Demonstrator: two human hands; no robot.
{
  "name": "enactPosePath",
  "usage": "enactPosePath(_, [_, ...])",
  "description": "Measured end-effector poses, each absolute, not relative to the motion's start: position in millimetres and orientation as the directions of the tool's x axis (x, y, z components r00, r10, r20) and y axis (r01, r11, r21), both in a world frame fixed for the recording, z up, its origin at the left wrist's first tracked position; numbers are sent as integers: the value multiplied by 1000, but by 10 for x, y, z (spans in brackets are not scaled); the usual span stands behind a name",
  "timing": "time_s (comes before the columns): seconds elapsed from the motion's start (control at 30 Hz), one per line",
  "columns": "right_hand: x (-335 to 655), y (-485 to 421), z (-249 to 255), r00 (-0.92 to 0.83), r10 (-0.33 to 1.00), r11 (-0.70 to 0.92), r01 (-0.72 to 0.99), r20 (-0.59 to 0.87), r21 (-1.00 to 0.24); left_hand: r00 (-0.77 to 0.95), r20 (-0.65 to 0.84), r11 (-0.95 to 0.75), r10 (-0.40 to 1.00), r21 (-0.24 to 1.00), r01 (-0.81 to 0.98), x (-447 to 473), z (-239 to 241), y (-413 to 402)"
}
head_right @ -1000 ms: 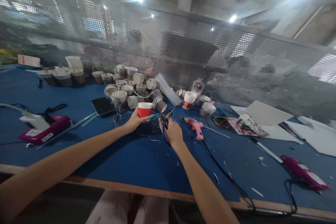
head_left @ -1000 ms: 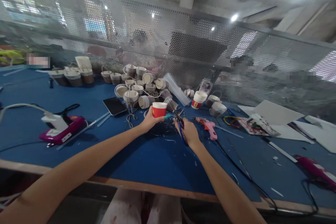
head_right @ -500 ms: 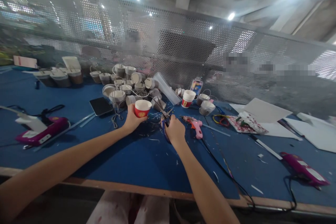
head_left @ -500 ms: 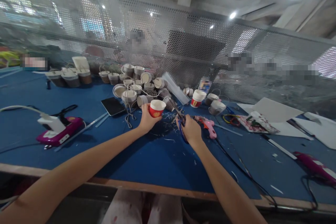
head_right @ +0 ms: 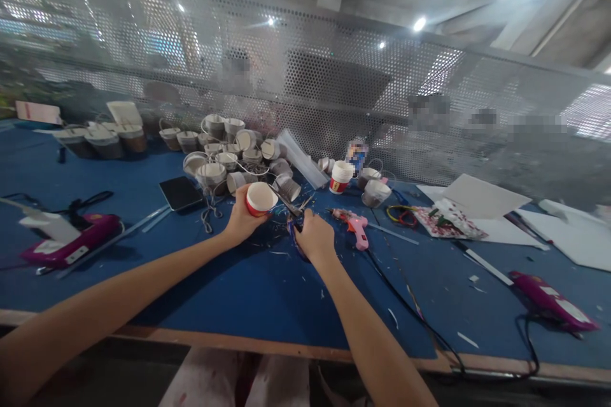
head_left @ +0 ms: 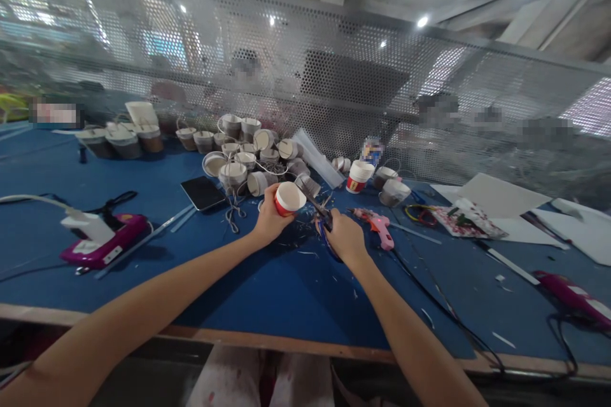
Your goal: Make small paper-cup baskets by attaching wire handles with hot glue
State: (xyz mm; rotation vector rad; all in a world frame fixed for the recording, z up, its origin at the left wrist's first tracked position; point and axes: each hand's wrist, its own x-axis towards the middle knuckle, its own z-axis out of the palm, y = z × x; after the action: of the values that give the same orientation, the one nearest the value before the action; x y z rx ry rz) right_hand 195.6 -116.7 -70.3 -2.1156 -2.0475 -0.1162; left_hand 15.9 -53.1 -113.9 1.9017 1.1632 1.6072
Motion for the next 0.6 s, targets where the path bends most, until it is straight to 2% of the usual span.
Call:
enactPosePath(0.23, [1957,-1153,-742,31,977,-15,997,212,-74,46,563,-545,825,772,328,186,-1066,-581])
enactPosePath(0.6, [1977,-1135,-735,-1,992,12,996,123,-87,81,547,-545,833,788,286,166,-1050,-591])
